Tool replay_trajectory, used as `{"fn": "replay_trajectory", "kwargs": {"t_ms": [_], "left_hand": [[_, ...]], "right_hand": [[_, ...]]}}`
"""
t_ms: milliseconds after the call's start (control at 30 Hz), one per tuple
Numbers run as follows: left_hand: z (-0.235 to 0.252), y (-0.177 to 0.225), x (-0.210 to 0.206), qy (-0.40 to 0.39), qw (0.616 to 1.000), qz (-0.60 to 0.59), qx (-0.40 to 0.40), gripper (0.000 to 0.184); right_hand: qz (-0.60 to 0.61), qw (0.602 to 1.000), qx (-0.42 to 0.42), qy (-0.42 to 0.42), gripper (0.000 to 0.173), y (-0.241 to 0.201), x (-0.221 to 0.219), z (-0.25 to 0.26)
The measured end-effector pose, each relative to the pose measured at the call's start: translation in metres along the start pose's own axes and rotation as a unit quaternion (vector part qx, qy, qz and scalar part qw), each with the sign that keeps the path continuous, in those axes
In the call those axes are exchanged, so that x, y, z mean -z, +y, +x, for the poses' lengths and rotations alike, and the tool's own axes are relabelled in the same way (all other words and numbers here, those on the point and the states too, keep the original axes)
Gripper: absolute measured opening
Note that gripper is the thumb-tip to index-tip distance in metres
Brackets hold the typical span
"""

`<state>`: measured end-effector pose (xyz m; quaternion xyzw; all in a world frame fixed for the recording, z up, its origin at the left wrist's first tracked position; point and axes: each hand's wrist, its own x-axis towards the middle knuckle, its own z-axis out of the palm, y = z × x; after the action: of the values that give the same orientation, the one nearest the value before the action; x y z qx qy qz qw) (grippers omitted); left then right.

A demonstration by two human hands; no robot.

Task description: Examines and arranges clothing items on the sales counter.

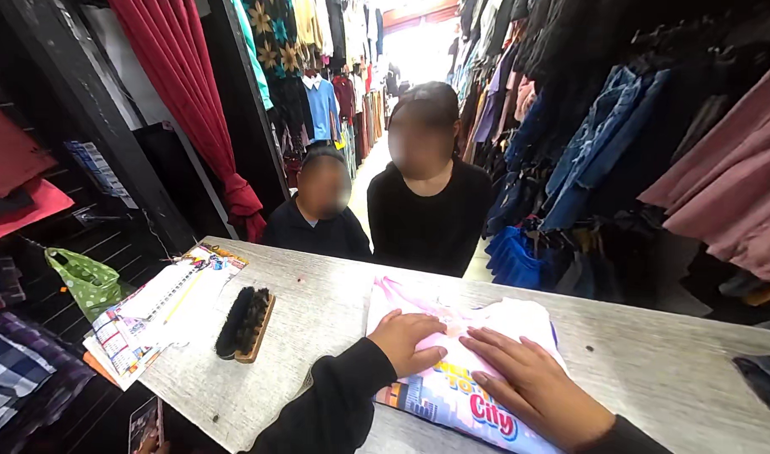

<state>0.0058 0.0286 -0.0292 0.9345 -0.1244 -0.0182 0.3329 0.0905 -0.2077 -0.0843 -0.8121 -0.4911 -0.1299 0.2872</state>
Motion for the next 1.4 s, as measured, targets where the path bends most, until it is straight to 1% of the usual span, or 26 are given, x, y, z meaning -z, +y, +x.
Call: {"fn": "replay_trajectory", "kwargs": {"t_ms": [200, 433, 500, 600, 633, 700, 767, 900, 1000, 1133, 1200, 1267, 1300, 1400], "left_hand": [[0.001, -0.004, -0.003, 0.007, 1.0, -0.001, -0.007, 0.045], [0.002, -0.003, -0.001, 0.008, 1.0, 0.005, -0.006, 0.047], [0.001, -0.002, 0.0, -0.001, 1.0, 0.008, 0.0, 0.048], [0.001, -0.001, 0.003, 0.003, 1.0, 0.012, 0.005, 0.047], [0.001, -0.001, 0.003, 0.004, 1.0, 0.015, 0.004, 0.047], [0.001, -0.001, 0.002, 0.002, 1.0, 0.015, 0.005, 0.048], [0.0, -0.002, 0.0, 0.001, 1.0, 0.014, 0.006, 0.048], [0.0, -0.002, 0.0, 0.004, 1.0, 0.013, 0.007, 0.048], [0.0, -0.002, 0.0, 0.011, 1.0, 0.015, 0.016, 0.048], [0.0, -0.002, 0.001, 0.02, 0.999, 0.026, 0.037, 0.048], [0.0, 0.0, 0.004, 0.018, 0.998, 0.029, 0.054, 0.048], [-0.001, 0.001, 0.007, 0.017, 0.997, 0.036, 0.068, 0.048], [-0.002, 0.002, 0.009, 0.017, 0.996, 0.042, 0.075, 0.048], [-0.004, 0.006, 0.01, 0.014, 0.993, 0.06, 0.097, 0.047]], "right_hand": [[0.006, 1.0, -0.005, 0.001, 0.065, -0.002, 0.001, -0.001], [-0.001, 1.0, -0.011, -0.011, 0.06, -0.002, 0.005, 0.002], [-0.011, 1.0, -0.015, 0.005, 0.06, -0.004, 0.004, 0.003], [-0.029, 0.997, -0.014, 0.064, 0.066, -0.003, 0.001, 0.008], [-0.033, 0.997, -0.016, 0.061, 0.065, -0.002, 0.002, 0.008], [-0.025, 0.999, -0.03, 0.006, 0.058, -0.006, 0.006, 0.006], [-0.012, 0.998, -0.041, -0.042, 0.056, -0.007, 0.009, 0.004], [-0.006, 0.998, -0.042, -0.043, 0.056, -0.008, 0.011, 0.005], [-0.009, 0.997, -0.048, -0.061, 0.054, -0.009, 0.011, 0.004], [-0.032, 0.987, -0.082, -0.131, 0.05, -0.025, 0.029, 0.008], [-0.046, 0.983, -0.084, -0.156, 0.053, -0.034, 0.038, 0.009], [-0.035, 0.981, -0.082, -0.173, 0.058, -0.036, 0.038, 0.008], [-0.028, 0.983, -0.076, -0.163, 0.06, -0.033, 0.032, 0.005], [-0.031, 0.996, -0.04, -0.08, 0.068, -0.019, 0.01, 0.0]]}}
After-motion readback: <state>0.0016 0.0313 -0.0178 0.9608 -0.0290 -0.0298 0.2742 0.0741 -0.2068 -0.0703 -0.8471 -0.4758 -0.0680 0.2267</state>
